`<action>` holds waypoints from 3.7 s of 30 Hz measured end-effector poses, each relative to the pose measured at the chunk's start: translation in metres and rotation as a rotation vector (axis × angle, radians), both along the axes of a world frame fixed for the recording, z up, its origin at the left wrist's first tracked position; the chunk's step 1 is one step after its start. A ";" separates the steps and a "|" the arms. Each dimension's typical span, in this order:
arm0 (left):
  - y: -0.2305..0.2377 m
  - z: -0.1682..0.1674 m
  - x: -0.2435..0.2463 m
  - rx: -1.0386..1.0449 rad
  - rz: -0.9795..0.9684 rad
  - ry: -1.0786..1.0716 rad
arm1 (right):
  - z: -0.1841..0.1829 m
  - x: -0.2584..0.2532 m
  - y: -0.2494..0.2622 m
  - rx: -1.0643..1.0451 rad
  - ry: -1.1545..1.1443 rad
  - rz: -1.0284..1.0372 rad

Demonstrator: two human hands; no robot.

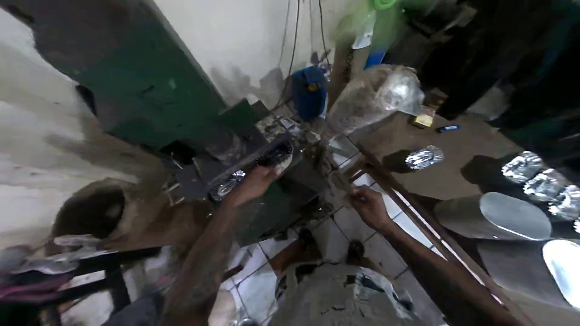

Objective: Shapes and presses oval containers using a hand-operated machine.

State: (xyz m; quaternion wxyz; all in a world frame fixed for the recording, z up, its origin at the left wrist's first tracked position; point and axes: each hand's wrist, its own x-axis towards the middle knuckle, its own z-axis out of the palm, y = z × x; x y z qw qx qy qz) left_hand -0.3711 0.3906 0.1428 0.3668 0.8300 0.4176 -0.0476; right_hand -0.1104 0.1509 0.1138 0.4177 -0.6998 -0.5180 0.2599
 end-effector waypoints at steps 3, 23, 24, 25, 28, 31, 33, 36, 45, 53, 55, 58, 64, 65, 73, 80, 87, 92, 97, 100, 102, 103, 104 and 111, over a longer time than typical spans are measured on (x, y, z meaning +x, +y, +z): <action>-0.005 0.017 -0.050 -0.037 -0.209 0.186 | -0.014 -0.024 0.056 0.311 -0.416 0.365; -0.183 0.067 -0.073 -0.526 -0.327 -0.096 | 0.135 -0.081 0.193 -0.438 -0.515 1.410; -0.181 0.063 -0.067 -0.545 -0.389 -0.071 | 0.144 -0.030 0.204 -0.276 -0.401 1.400; -0.178 0.056 -0.060 -0.596 -0.440 -0.069 | 0.123 0.025 0.230 0.120 -0.244 1.357; -0.174 0.033 -0.028 -0.913 -0.468 -0.092 | 0.177 0.134 0.273 -0.137 -0.152 0.960; -0.197 0.016 0.017 -0.939 -0.567 -0.130 | 0.194 0.140 0.201 -0.262 -0.214 0.404; -0.200 0.015 0.054 -0.802 -0.686 -0.116 | 0.188 0.140 0.134 -0.292 -0.190 0.512; -0.193 0.019 0.123 -0.553 -0.584 -0.098 | 0.130 0.146 -0.018 -0.358 -0.004 0.528; -0.170 -0.010 0.416 0.049 -0.696 0.122 | -0.135 0.133 -0.308 -0.973 0.006 -0.141; -0.147 -0.050 0.514 0.185 -0.950 0.338 | -0.143 0.157 -0.314 -1.024 0.188 -0.145; -0.149 -0.055 0.511 0.159 -0.940 0.339 | -0.136 0.156 -0.311 -1.041 0.201 -0.160; -0.136 -0.067 0.514 0.149 -0.940 0.265 | -0.122 0.148 -0.304 -0.985 0.196 -0.237; -0.059 -0.071 0.532 0.150 -0.963 0.194 | 0.014 0.121 -0.299 -0.309 0.231 -0.765; -0.055 -0.072 0.533 0.163 -0.971 0.210 | 0.023 0.125 -0.305 -0.172 -0.074 -0.855; -0.186 0.020 0.485 0.156 -0.823 -0.177 | -0.013 0.220 -0.350 -0.261 -0.484 -0.550; -0.331 0.012 0.497 -0.061 -1.248 0.209 | 0.004 0.232 -0.362 -0.159 -0.151 -0.499; -0.297 0.012 0.538 -0.671 -1.369 0.314 | -0.016 0.225 -0.361 -0.028 -0.262 -0.560; -0.297 0.010 0.534 -0.612 -1.359 0.269 | -0.007 0.216 -0.352 -0.151 -0.426 -0.599; -0.313 0.025 0.508 -0.219 -1.379 0.060 | 0.072 0.204 -0.335 -0.406 -0.335 -0.785; -0.303 0.049 0.451 -0.119 -1.218 -0.363 | 0.075 0.184 -0.326 -0.268 -0.113 -0.830; -0.298 0.054 0.417 -0.561 -0.825 -0.527 | 0.072 0.159 -0.304 0.147 0.297 -0.968; -0.302 0.051 0.404 -0.759 -0.605 -0.538 | 0.067 0.146 -0.285 0.380 0.549 -1.050; -0.305 0.044 0.395 -0.892 -0.442 -0.502 | 0.063 0.134 -0.264 0.503 0.742 -1.116; -0.319 -0.011 0.343 -1.448 -0.040 -0.746 | 0.070 0.123 -0.256 0.338 1.072 -0.652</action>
